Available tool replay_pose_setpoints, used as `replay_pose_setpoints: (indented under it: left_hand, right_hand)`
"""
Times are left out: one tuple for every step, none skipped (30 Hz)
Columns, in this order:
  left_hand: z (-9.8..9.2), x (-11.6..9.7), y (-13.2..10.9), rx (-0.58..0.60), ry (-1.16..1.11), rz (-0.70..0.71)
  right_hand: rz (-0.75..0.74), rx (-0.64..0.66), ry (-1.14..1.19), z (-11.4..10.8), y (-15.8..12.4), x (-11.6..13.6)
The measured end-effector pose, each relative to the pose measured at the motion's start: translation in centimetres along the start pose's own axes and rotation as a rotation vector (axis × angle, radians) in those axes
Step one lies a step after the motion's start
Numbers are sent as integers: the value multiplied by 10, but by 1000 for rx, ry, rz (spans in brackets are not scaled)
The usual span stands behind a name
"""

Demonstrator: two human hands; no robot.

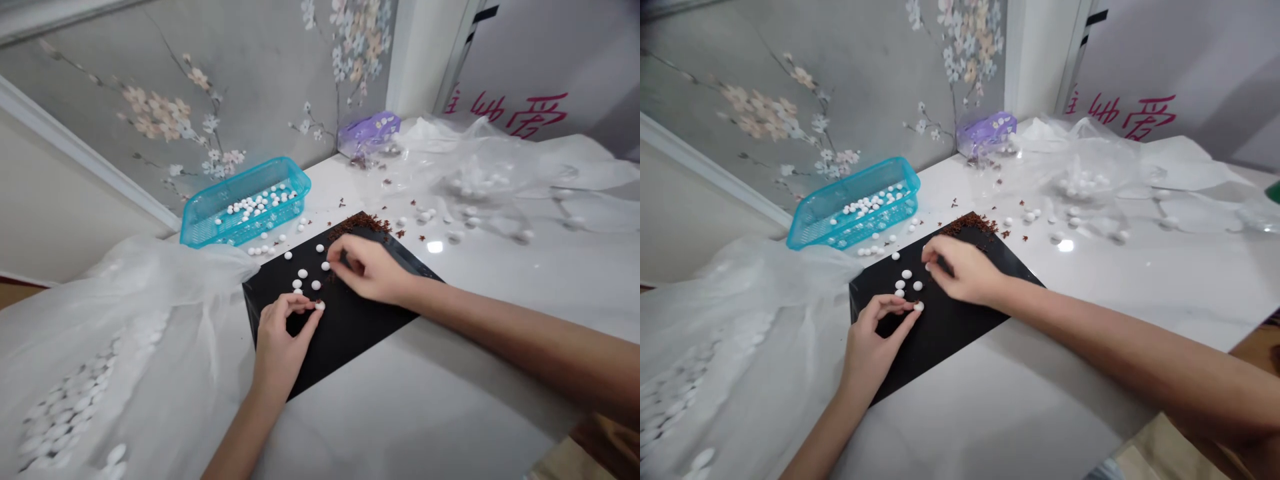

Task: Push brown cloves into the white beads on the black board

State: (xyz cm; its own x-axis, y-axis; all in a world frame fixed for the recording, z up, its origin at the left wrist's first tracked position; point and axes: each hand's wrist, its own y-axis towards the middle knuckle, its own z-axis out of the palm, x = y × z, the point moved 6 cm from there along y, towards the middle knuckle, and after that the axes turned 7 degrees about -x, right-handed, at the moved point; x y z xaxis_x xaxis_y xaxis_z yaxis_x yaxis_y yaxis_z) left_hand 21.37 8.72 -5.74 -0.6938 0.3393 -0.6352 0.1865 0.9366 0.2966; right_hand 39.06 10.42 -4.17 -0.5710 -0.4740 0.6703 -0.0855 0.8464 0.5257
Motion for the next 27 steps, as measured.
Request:
replay_pose_setpoints:
  left_hand:
    - [-1,-2,0,-25,16,25]
    - [-3,-4,0,-52,37,55]
    - [-5,-6,0,-76,62,90]
    - [-7,-8,0,-95,90,126]
    - [-8,-10,-1,-106,121,159]
    - [-8,-12,-1,-108,157,186]
    - [-9,-13,-2,-110,194,204]
    - [-9,-14,-2,-112,229,215]
    - [-10,-14,-2,-119,259,218]
    - [-10,-14,-2,-128,282,214]
    - [-10,-13,-2,-138,296,207]
    - [-10,-12,-2,-146,303,199]
    - [-10,-12,-1,-152,303,192]
    - [-10,-11,-1,-153,300,185]
    - [-10,-10,-1,-154,293,180]
    - [-10,-10,0,-153,282,179]
    - [-10,-10,0,-150,273,183]
    - [-9,-12,0,-145,268,191]
    - [-9,-14,1,-138,270,204]
    - [-7,-18,2,-134,278,222]
    - [-6,-22,5,-133,291,240]
    - [-4,-27,9,-134,308,260]
    - [-1,-32,14,-138,327,278]
    - [2,-36,20,-143,349,296]
    - [7,-39,27,-143,374,309]
    - [12,-41,34,-136,399,316]
    - [18,-42,41,-120,417,316]
  right_hand:
    - [29,-55,-73,-6,3,-8]
    - [51,-70,-143,-9,6,-14]
    - [63,-55,-207,-11,8,-19]
    - [71,-23,-265,-11,9,-22]
    - [75,15,-317,-10,9,-25]
    - [82,46,-364,-9,9,-26]
    - [92,65,-408,-9,8,-28]
    - [107,73,-448,-9,7,-29]
    - [122,74,-481,-9,7,-30]
    - [134,74,-508,-9,6,-31]
    - [141,79,-526,-9,6,-32]
    - [146,88,-536,-9,6,-33]
    - [148,102,-538,-8,6,-34]
    - [147,116,-535,-7,7,-35]
    - [145,128,-528,-6,7,-36]
    - [143,137,-520,-5,7,-37]
    - [141,141,-513,-5,8,-37]
    - [142,138,-507,-5,8,-37]
    - [144,127,-501,-5,9,-37]
    - [147,109,-495,-5,9,-37]
    - [149,85,-488,-6,9,-36]
    - [147,59,-474,-7,9,-36]
    - [143,33,-455,-8,9,-35]
    - [138,10,-430,-9,9,-35]
    - [131,-10,-399,-9,9,-34]
    - [123,-28,-364,-10,9,-33]
    - [115,-45,-327,-11,9,-32]
